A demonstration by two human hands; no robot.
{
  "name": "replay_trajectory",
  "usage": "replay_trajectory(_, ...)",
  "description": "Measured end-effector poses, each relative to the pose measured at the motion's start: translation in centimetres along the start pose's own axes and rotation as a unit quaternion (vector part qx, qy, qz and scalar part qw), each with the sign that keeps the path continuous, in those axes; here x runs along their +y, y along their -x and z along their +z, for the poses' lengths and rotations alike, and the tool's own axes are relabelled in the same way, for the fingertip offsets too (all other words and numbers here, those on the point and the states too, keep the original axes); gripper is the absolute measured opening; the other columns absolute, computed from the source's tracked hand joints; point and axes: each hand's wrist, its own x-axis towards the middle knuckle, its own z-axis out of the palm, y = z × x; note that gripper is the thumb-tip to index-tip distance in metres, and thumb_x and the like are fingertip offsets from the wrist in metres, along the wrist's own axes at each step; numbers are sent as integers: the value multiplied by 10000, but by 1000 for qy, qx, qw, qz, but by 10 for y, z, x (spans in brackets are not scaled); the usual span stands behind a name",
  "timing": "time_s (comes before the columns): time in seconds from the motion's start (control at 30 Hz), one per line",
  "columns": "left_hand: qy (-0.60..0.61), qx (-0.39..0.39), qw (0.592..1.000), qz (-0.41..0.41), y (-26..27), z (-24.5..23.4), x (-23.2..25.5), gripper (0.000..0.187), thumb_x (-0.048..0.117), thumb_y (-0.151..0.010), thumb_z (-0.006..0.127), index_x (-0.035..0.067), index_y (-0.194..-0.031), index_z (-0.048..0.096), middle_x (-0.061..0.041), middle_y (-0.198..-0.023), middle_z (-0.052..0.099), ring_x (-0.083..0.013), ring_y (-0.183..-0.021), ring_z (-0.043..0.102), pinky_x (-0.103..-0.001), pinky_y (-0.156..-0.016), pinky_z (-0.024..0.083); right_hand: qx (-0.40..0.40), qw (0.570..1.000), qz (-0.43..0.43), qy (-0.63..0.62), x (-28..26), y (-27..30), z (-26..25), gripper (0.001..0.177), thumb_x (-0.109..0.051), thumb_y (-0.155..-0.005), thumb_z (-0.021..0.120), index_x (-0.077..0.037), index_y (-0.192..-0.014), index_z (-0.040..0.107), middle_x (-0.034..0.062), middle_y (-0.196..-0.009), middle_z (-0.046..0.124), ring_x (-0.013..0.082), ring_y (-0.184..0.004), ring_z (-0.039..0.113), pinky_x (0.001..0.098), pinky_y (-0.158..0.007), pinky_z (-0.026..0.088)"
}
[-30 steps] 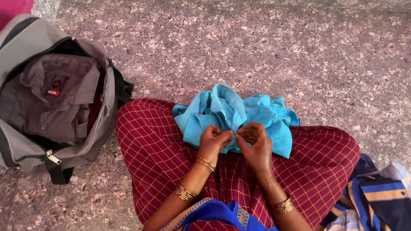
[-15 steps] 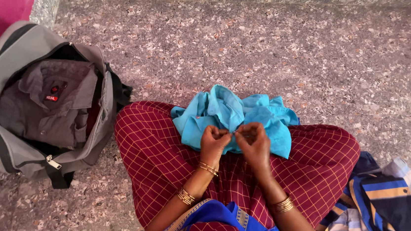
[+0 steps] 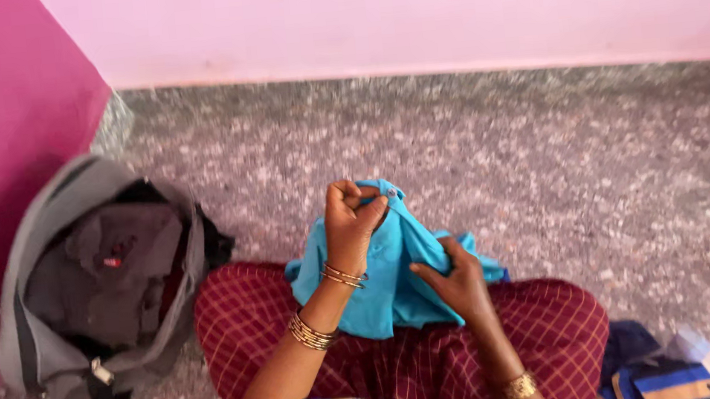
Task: The person folds several items of clothing by hand, including a dark jacket, a light blue shirt, and a striped shirt, placing each folded item into a grey backpack on the floor.
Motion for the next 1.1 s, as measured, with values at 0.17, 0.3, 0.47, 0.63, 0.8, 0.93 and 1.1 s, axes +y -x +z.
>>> replay_trajectory(0.17,-49,-47,992,103,-31,44,48,385,-80,-933,708,104,-1134,436,-113,-1060,693,-89,-802,635,-202,-674,524,-121,882,-43,-453,-19,-9,-58,510,-344,-915,791,35,-1232,666,77,-1054,708,145,-972,633,286,-851,534)
replay_trajectory(0.3,-14,-61,987,150,-36,73,87,403,-106,-950,710,99,-1160,435,-124,-1097,693,-86,-806,617,-193,-661,504,-112,984,-85,-108,-46,15,-70,463,-301,-780,852,-25,-1111,686,87,-911,733,148,-774,725,328,-630,619)
replay_trajectory(0.47,2,-16,985,174,-38,107,130,402,-131,-947,665,120,-1093,388,-91,-1076,663,-147,-880,692,-260,-642,575,177,967,12,182,-43,4,-81,215,-225,-898,822,-83,-1027,725,121,-873,750,147,-666,737,312,-541,573)
replay_trajectory(0.63,63,-27,982,174,-66,131,143,343,-111,-977,645,111,-1071,401,-91,-1096,649,-151,-844,658,-270,-657,560,211,948,-239,-23,-68,7,-80,438,-88,-794,772,63,-1058,458,220,-1186,615,293,-1000,687,365,-750,636)
replay_trajectory(0.8,80,-2,988,129,-89,123,148,282,-89,-964,625,107,-1024,431,-110,-1073,654,-188,-844,685,-344,-701,632,-20,933,-358,-27,-65,20,-50,282,-73,-858,776,-47,-1089,618,196,-1208,605,282,-967,705,311,-682,601)
replay_trajectory(0.93,87,-13,989,119,-97,128,136,288,-92,-961,650,100,-1040,451,-89,-1085,619,-192,-864,683,-358,-744,631,-103,939,51,324,-54,-17,-24,276,-219,-1048,645,-314,-1301,698,24,-915,762,202,-737,737,339,-680,580)
replay_trajectory(1.1,96,-20,985,141,-105,148,133,270,-68,-956,654,92,-1044,455,-70,-1103,602,-196,-917,709,-380,-847,661,227,937,-151,219,-67,-19,-15,233,-200,-870,778,-86,-1073,762,172,-1035,703,332,-859,669,456,-702,542)
